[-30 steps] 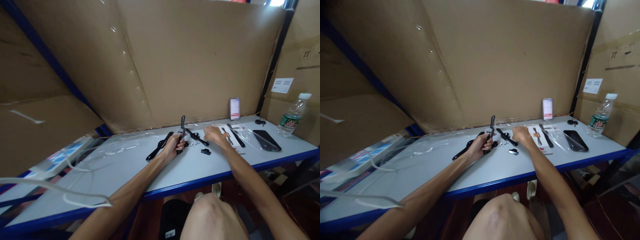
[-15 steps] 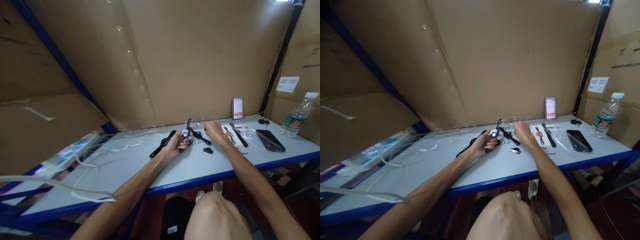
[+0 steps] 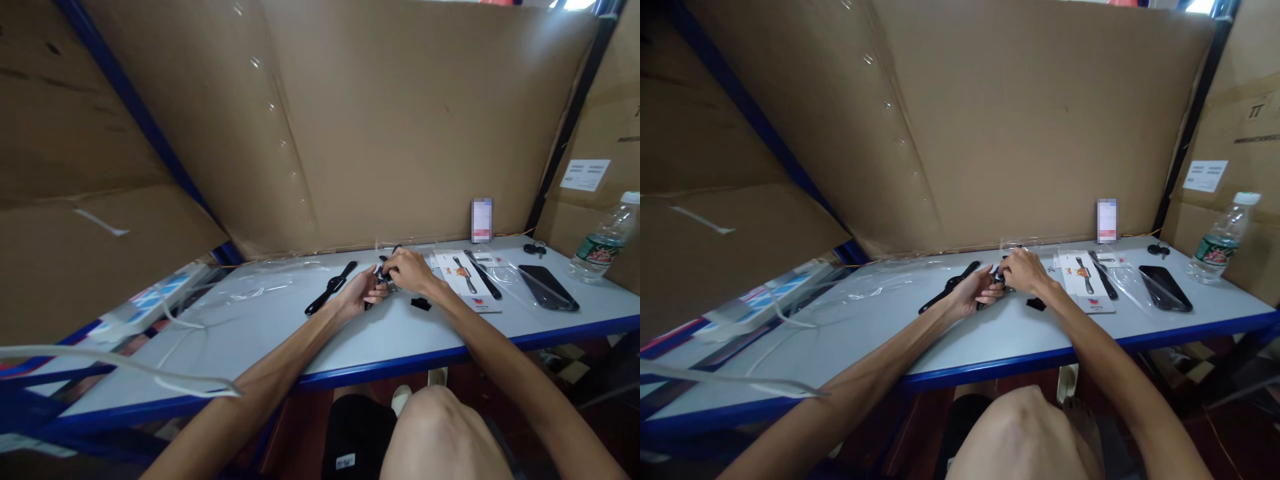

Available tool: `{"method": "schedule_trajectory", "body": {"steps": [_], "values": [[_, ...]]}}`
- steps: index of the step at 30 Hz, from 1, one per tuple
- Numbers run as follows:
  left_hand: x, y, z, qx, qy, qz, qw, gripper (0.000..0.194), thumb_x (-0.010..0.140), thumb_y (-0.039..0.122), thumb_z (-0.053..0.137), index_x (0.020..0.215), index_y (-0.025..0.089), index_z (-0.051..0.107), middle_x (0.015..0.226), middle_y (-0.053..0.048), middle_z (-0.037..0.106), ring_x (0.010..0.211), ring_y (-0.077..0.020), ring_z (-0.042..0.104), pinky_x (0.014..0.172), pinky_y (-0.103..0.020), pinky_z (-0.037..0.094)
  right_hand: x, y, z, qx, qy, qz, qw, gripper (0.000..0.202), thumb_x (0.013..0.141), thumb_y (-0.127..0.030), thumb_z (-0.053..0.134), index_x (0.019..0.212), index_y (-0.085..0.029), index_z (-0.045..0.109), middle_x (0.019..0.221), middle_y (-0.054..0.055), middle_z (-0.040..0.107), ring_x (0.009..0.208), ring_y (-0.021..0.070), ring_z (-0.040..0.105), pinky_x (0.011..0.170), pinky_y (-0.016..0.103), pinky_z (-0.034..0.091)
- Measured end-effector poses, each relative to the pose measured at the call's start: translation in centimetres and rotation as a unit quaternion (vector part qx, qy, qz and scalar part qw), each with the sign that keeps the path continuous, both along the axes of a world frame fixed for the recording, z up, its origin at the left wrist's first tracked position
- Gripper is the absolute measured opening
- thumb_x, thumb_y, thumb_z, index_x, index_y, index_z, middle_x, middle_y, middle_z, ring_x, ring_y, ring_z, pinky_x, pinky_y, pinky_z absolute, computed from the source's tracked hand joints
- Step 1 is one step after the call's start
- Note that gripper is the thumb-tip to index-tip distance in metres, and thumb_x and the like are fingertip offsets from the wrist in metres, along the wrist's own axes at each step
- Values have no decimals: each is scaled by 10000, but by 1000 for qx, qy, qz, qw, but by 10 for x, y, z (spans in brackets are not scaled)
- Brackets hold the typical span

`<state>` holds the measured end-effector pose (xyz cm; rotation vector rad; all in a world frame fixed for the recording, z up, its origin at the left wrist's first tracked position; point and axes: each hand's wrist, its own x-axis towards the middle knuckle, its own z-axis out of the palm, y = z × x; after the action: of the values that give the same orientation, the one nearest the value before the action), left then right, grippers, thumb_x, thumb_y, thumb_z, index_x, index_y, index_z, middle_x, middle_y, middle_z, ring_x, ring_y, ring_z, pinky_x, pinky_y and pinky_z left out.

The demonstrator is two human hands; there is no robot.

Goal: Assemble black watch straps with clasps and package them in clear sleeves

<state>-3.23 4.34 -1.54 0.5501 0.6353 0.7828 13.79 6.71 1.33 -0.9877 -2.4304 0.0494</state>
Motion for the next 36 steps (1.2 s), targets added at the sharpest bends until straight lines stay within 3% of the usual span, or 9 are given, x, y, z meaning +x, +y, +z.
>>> {"method": "schedule_trajectory", "body": {"steps": [4, 10, 16, 18, 21, 24, 31, 36], "values": [[2, -1, 2, 26, 26, 26, 999, 291, 1018, 367, 304, 804, 196, 402, 596, 60, 325, 364, -43, 283, 302, -108, 144, -1, 3, -2, 6, 12, 32, 999, 362, 817, -54, 516, 921, -247, 804, 901, 40, 754, 979, 202, 599, 926, 311, 406], [1, -2, 2, 14, 43, 54, 998, 212, 1007, 211, 346, 811, 182, 422, 578, 75, 305, 350, -34, 259, 290, -113, 130, -4, 10, -7, -28, 93, 42, 994, 388, 814, -40, 515, 957, -260, 801, 950, 30, 757, 974, 182, 626, 927, 295, 432], [-1, -2, 1, 28, 39, 98, 994, 221, 1008, 185, 320, 925, 126, 516, 576, 76, 291, 351, -41, 279, 284, -114, 156, 32, 28, 15, -51, 297, -122, 946, 362, 848, -114, 427, 933, -185, 772, 881, 35, 762, 868, 165, 689, 812, 243, 493], [0, -2, 0, 36, 55, 111, 992, 223, 1004, 177, 326, 922, 116, 524, 577, 74, 300, 350, -38, 274, 284, -117, 151, 46, 31, 19, -60, 265, -186, 944, 368, 855, -131, 415, 958, -176, 765, 878, 57, 762, 869, 186, 699, 786, 255, 499], [2, -3, -1, 68, 83, 115, 987, 228, 1001, 176, 333, 907, 109, 530, 569, 71, 313, 353, -37, 264, 291, -120, 145, 57, 29, 18, -85, 77, -277, 954, 339, 855, -138, 474, 1032, -191, 758, 1042, 127, 749, 1004, 259, 687, 828, 322, 498], [4, -5, -2, 118, 107, 114, 981, 201, 993, 183, 362, 926, 108, 536, 564, 68, 328, 364, -40, 263, 304, -119, 150, 55, 21, 11, -134, -53, -286, 947, 341, 791, -80, 562, 1050, -184, 757, 1112, 185, 723, 1062, 321, 673, 847, 375, 498], [8, -8, -6, 172, 141, 109, 969, 140, 969, 235, 435, 925, 135, 522, 575, 65, 345, 383, -46, 264, 332, -125, 147, 45, 18, -3, -170, -69, -266, 946, 259, 762, 10, 600, 905, -129, 764, 1090, 237, 713, 1091, 356, 663, 882, 407, 497], [11, -10, -4, 182, 166, 110, 963, 143, 970, 262, 441, 934, 144, 513, 582, 66, 352, 387, -40, 246, 345, -128, 135, 43, 27, -7, -148, 8, -244, 958, 193, 769, 15, 603, 836, -116, 728, 1020, 223, 725, 1080, 325, 665, 884, 371, 488]]}}
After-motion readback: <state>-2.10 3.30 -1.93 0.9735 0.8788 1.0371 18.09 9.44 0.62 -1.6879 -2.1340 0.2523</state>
